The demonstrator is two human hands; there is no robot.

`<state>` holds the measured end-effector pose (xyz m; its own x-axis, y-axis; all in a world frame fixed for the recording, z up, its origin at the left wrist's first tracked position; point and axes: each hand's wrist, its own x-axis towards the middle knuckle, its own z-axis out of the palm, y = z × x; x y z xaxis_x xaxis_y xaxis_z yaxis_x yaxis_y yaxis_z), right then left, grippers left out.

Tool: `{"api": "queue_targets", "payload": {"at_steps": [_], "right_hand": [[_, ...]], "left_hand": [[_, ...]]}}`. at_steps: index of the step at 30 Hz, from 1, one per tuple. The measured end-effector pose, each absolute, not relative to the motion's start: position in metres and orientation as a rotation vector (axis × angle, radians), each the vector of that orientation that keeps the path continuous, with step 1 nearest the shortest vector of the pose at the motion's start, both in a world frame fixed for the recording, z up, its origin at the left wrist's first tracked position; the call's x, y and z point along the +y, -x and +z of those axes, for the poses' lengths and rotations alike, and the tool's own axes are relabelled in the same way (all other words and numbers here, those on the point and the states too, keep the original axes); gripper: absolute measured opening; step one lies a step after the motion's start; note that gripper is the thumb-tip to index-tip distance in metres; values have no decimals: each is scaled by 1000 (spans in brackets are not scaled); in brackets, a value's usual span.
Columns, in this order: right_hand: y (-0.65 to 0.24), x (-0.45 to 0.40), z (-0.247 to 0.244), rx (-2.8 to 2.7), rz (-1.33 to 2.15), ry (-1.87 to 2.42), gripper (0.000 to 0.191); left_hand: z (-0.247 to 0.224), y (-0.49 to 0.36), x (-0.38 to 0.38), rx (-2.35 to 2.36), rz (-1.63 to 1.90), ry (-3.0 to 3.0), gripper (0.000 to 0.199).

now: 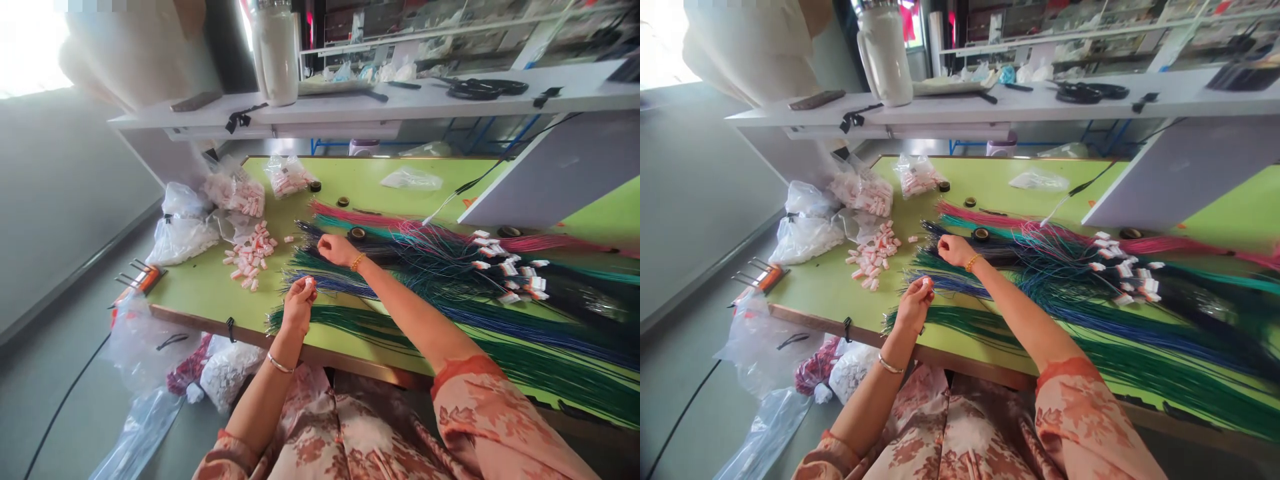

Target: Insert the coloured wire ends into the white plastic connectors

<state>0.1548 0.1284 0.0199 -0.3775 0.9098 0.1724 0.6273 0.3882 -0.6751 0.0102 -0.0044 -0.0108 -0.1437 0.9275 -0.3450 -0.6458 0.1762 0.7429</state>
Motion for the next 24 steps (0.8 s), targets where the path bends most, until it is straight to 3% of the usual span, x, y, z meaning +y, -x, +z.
{"api": "queue_targets", "payload": {"at_steps": [5, 13, 24], "right_hand": [[-142, 110, 30, -2007, 876, 1087, 9], [-171, 49, 34, -1886, 1032, 1074, 14], [-181, 25, 25, -2103, 553, 1073, 3]], "left_hand": [[-4, -9, -5, 923, 1410, -396, 32], [7, -18, -1, 815, 1339, -383, 22], [8, -32, -1, 796, 1303, -407, 20]]}}
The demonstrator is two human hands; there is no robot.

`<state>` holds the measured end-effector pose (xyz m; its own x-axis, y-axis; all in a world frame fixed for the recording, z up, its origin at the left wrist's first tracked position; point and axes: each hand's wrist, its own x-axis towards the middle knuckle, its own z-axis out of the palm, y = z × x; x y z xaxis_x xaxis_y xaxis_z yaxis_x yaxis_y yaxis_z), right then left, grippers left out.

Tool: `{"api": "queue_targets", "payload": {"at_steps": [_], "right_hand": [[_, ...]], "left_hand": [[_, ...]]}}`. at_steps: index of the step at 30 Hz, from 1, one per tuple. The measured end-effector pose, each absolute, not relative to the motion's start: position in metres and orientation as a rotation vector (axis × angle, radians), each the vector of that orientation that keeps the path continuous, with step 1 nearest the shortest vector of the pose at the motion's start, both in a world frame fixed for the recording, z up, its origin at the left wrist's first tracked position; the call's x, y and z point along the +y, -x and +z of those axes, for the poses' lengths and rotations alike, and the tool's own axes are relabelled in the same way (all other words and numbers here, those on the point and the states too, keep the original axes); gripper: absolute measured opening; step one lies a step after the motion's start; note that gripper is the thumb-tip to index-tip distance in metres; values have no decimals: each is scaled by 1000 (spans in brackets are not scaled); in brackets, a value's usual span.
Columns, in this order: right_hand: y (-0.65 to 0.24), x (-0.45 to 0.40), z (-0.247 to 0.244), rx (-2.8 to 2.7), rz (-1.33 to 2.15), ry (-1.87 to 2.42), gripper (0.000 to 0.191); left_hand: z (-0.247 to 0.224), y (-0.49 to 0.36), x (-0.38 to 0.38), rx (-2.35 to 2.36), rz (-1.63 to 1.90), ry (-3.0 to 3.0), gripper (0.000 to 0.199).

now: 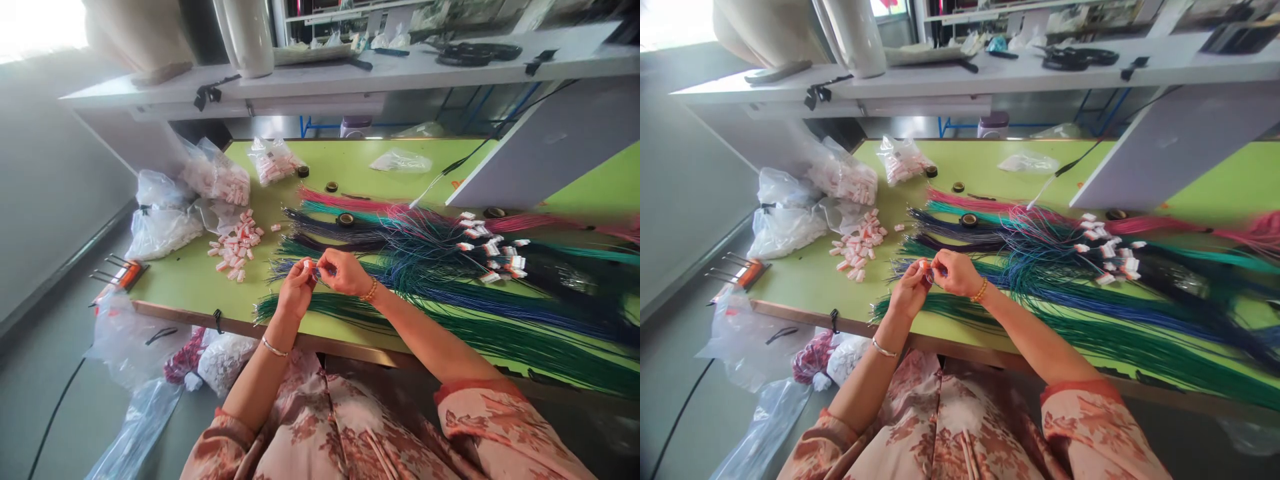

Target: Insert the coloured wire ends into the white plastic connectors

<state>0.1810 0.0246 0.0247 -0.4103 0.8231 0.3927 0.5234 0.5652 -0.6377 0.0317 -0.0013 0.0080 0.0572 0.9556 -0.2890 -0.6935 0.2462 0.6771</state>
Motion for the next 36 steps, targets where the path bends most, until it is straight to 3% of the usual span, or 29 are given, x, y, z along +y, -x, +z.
{"api": "queue_targets", "payload": {"at_steps": [8, 36], "right_hand": [[-180, 21, 23, -2206, 346, 1080, 10], [-182, 22, 25, -2127, 578, 1168, 16]], "left_hand": [[6, -35, -1, 816, 1321, -424, 25], [12, -44, -1, 982, 1402, -526, 29]]}}
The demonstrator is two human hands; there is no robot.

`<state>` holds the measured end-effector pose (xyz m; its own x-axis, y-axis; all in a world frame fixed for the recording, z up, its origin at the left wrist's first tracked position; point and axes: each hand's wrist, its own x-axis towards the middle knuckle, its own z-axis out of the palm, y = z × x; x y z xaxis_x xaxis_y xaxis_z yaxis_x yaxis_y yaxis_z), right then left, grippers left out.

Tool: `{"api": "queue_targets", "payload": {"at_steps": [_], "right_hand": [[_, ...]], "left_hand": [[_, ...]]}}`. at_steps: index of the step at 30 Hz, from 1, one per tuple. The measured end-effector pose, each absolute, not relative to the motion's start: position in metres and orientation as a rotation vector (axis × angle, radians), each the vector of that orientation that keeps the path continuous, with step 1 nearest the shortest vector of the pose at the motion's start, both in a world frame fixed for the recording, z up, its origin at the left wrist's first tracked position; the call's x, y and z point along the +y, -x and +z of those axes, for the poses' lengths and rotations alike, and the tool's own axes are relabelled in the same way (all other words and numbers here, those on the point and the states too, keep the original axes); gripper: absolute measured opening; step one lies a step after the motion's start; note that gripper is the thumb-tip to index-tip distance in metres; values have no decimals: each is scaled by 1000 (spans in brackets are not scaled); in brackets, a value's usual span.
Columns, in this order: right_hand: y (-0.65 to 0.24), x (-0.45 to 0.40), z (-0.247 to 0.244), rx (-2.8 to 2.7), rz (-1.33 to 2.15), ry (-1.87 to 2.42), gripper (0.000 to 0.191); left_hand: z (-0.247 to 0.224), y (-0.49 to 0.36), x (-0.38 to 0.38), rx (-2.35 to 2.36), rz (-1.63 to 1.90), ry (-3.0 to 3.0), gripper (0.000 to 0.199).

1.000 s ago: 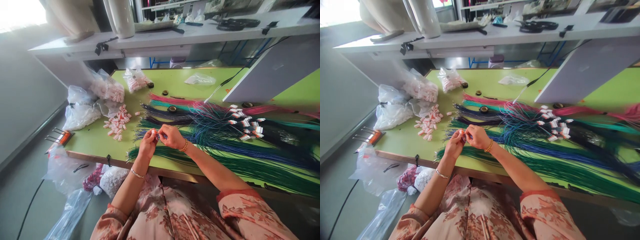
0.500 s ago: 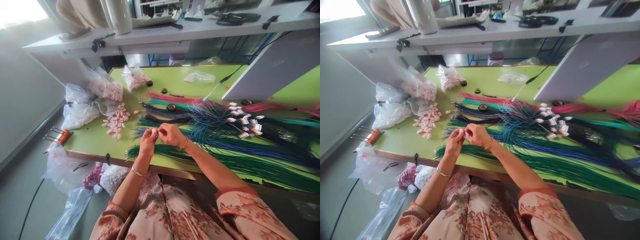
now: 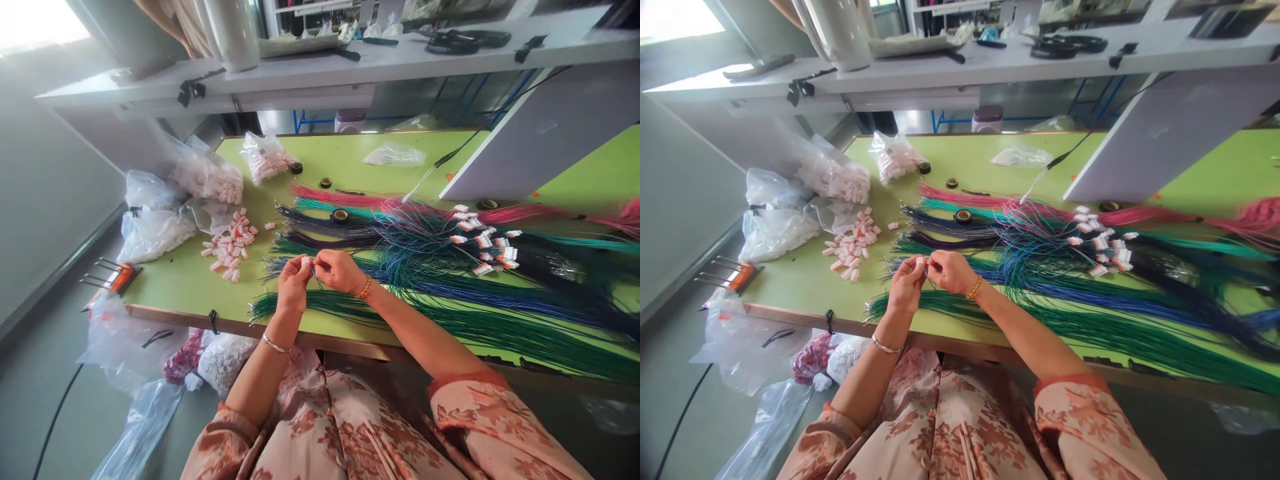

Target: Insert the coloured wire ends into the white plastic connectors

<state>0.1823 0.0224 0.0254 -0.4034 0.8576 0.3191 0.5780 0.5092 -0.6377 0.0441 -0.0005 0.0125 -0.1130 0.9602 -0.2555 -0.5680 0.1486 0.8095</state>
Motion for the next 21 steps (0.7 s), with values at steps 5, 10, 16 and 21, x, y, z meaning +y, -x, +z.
{"api": "queue_targets", "payload": {"at_steps": [5, 10, 16, 21], "right_hand": [[-184, 25, 23, -2136, 627, 1199, 18], [-178, 22, 16, -2208, 504, 1327, 13], [-190, 67, 29, -2136, 712, 1231, 22], [-192, 134, 22, -2108, 470, 1780, 15]], "left_hand": [[10, -46, 1, 975, 1384, -504, 30], [0, -48, -1, 1006, 1399, -507, 32], [1, -35, 10, 969, 1387, -453, 25], [1, -30, 15, 972, 1366, -418, 25]]}}
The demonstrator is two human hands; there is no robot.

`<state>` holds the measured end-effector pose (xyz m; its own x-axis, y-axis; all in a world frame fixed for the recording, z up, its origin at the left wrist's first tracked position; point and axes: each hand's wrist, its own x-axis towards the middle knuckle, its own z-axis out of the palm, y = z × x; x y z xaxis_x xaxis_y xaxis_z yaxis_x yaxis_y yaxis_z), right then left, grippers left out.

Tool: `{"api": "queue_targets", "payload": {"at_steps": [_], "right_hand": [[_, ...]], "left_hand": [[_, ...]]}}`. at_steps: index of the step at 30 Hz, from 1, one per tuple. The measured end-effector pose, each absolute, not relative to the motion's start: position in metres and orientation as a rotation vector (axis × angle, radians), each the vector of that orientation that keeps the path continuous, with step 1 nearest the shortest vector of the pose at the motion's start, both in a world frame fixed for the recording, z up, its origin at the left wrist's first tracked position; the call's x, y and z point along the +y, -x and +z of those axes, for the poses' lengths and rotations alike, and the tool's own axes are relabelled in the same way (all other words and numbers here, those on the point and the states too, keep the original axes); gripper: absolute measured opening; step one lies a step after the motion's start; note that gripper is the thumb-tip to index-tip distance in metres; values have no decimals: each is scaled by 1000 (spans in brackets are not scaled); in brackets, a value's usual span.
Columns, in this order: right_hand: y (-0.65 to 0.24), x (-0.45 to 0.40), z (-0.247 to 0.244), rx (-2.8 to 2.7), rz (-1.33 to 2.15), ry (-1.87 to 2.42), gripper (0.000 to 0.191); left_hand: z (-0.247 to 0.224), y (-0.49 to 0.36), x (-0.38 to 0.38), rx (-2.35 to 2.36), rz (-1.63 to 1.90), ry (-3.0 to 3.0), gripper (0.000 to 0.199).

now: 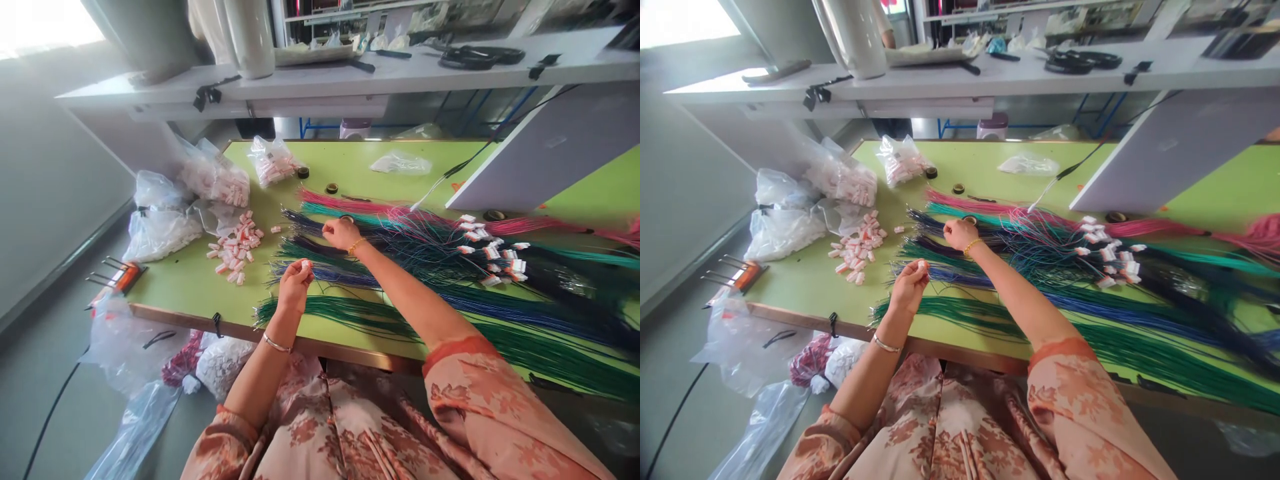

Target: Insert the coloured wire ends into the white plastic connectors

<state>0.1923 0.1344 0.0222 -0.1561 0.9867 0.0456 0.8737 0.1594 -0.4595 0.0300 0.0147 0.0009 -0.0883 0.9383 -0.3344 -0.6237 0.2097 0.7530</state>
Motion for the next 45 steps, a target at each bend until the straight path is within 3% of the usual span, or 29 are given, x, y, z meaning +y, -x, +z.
{"api": "queue_targets", "payload": {"at_steps": [6, 13, 20, 28, 34, 45], "right_hand": [[-176, 166, 3, -2055, 300, 1881, 21], [-159, 185, 4, -2224, 339, 1868, 17], [-175, 187, -1, -2254, 219, 1648, 20], [-180, 197, 34, -1940, 608, 1406, 9], [-155, 162, 62, -2030, 781, 1017, 14], [-169, 78, 38, -1866, 1020, 1040, 17]], "left_hand": [[-5, -28, 15, 989, 1338, -382, 31], [-8, -27, 14, 976, 1333, -408, 29], [-8, -28, 13, 956, 1334, -396, 31], [-9, -28, 12, 954, 1326, -395, 33], [-6, -30, 12, 901, 1350, -413, 31], [-9, -31, 16, 769, 1379, -365, 23]]}}
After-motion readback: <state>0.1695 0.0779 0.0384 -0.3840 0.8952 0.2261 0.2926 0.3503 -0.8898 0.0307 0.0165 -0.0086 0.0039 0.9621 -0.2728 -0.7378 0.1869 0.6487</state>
